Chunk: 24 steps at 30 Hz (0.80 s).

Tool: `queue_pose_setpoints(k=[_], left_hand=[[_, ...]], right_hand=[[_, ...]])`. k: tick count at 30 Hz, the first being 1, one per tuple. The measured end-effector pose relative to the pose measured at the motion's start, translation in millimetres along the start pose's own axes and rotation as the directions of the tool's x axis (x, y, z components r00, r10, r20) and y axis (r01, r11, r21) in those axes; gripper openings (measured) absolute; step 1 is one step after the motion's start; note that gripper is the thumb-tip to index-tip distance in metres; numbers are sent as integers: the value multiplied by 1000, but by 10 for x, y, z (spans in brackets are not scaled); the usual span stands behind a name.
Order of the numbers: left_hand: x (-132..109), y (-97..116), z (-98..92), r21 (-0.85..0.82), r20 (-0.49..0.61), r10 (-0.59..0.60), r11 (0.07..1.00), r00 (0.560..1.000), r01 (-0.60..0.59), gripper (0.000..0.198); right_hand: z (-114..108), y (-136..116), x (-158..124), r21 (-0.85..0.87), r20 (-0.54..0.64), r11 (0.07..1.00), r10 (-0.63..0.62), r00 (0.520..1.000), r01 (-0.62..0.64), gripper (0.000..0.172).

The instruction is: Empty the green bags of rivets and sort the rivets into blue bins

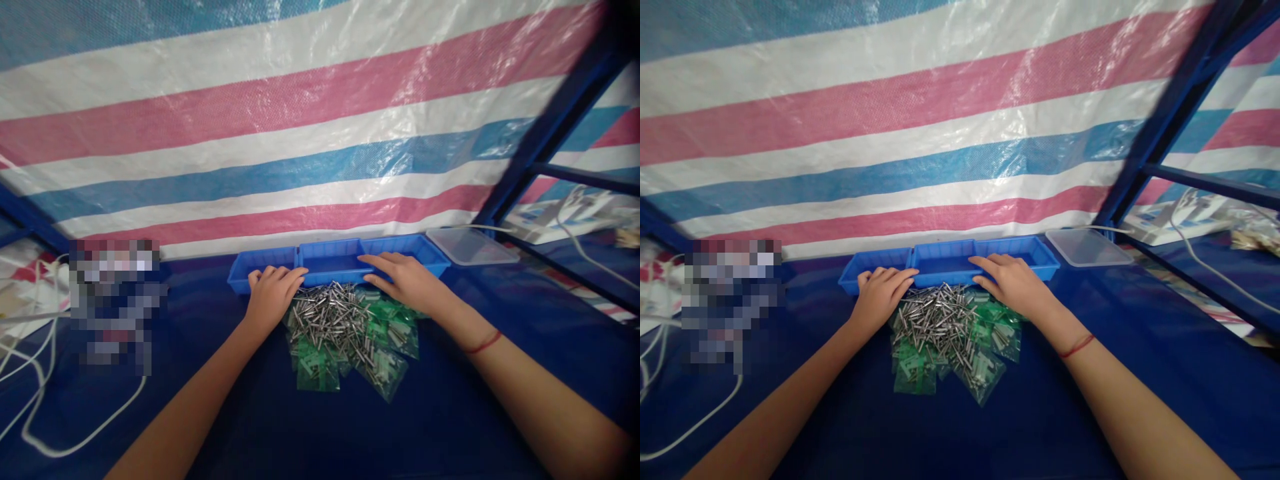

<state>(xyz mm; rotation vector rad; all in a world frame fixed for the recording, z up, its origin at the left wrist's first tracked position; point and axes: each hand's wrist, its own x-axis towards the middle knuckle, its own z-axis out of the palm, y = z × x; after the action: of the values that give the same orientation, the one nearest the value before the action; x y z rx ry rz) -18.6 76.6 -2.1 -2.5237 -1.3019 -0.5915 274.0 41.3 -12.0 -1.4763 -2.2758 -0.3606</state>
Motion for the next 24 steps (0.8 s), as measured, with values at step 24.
queue_pose_setpoints(k=[24], left_hand=[[35,-212,64,-16,-43,-67,998,997,66,31]], right_hand=[[92,-206,229,-178,-122,984,8,992,-29,19]])
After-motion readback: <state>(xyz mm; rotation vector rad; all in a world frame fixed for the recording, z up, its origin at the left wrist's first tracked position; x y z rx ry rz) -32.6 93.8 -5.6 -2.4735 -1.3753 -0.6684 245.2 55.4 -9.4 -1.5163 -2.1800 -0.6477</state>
